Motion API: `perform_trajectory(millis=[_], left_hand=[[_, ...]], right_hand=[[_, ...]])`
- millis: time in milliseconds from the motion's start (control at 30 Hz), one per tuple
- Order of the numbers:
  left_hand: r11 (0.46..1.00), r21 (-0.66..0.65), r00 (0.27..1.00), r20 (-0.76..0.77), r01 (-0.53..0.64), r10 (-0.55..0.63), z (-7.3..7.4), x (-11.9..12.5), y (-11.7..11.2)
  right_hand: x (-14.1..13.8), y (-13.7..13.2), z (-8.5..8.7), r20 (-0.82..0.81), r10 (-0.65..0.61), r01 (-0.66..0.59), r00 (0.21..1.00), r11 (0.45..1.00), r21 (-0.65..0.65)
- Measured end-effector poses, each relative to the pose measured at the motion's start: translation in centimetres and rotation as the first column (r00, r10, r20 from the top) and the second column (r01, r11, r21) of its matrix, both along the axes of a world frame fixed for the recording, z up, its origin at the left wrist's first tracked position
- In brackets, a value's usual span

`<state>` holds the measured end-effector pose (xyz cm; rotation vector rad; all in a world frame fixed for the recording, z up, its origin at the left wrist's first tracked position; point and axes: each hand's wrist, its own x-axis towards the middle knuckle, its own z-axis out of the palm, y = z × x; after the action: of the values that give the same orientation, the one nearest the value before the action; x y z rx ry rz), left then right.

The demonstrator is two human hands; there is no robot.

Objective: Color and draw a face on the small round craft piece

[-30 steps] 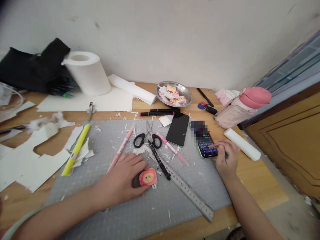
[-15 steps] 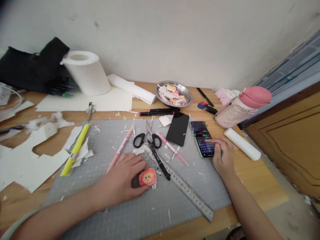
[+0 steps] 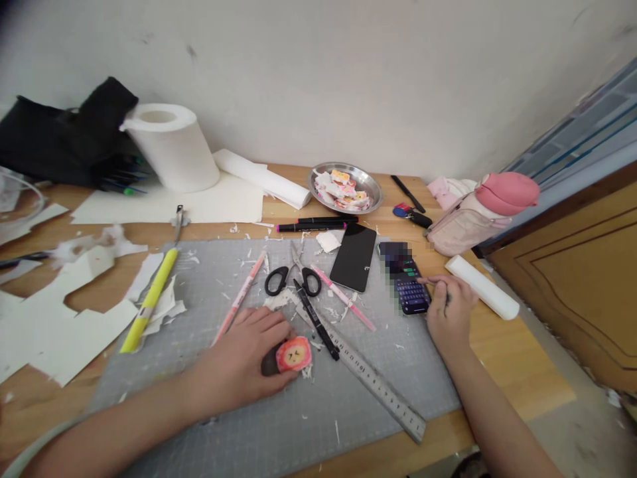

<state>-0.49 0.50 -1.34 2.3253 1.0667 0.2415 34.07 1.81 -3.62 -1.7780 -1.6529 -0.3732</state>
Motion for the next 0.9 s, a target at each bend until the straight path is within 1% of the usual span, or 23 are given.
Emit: perform_trajectory(millis=[133,200,300,333,433,567,767,833,900], left_hand=[[1.0,0.001,1.0,0.001,0.001,-0.001,-0.08,-0.02,0.03],[1.0,0.0,1.0,0.006,-0.001,0.001,-0.13,-0.03,0.02],[1.0,-0.001,1.0,0.012,-0.001,0.001,-0.15,-0.04,-0.05],[1.0,-0.001,1.0,0.013,0.0,0.0,-0.14,-0.04,-0.08],[1.0,0.001,1.0,0.011,-0.001,0.001,-0.11,-0.03,-0.16],[1.0,0.009,1.0,0.013,-0.002,0.001,-0.06,-0.04,-0.19],[1.0,0.011,1.0,0.012,-0.002,0.002,-0.12,-0.07,-0.09],[1.0,0.013,1.0,0.012,-0.002,0.002,-0.17,-0.05,-0.04],[1.0,0.009,1.0,0.008,-0.001,0.001,-0.21,-0.01,0.0]], right_hand=[[0.04,-0.03,-0.02,0.016,-0.001,0.001,1.0,1.0,-0.001],[-0.01,-0.08,-0.02,0.037,0.046,-0.047,0.998,0.999,0.01],[-0.16,-0.13,0.03,0.069,0.156,-0.158,0.985,0.987,0.019],[-0.2,-0.14,0.05,0.073,0.165,-0.167,0.984,0.986,0.027],[-0.26,-0.11,0.11,0.05,0.115,-0.118,0.992,0.992,0.048],[-0.14,-0.06,0.06,0.014,0.059,-0.059,0.998,0.998,0.015],[0.15,0.04,-0.19,0.028,0.003,-0.003,1.0,1.0,0.006],[0.17,0.08,-0.17,0.038,0.023,-0.023,0.999,1.0,0.0],[0.15,0.07,-0.1,0.047,0.108,-0.107,0.993,0.994,-0.024]])
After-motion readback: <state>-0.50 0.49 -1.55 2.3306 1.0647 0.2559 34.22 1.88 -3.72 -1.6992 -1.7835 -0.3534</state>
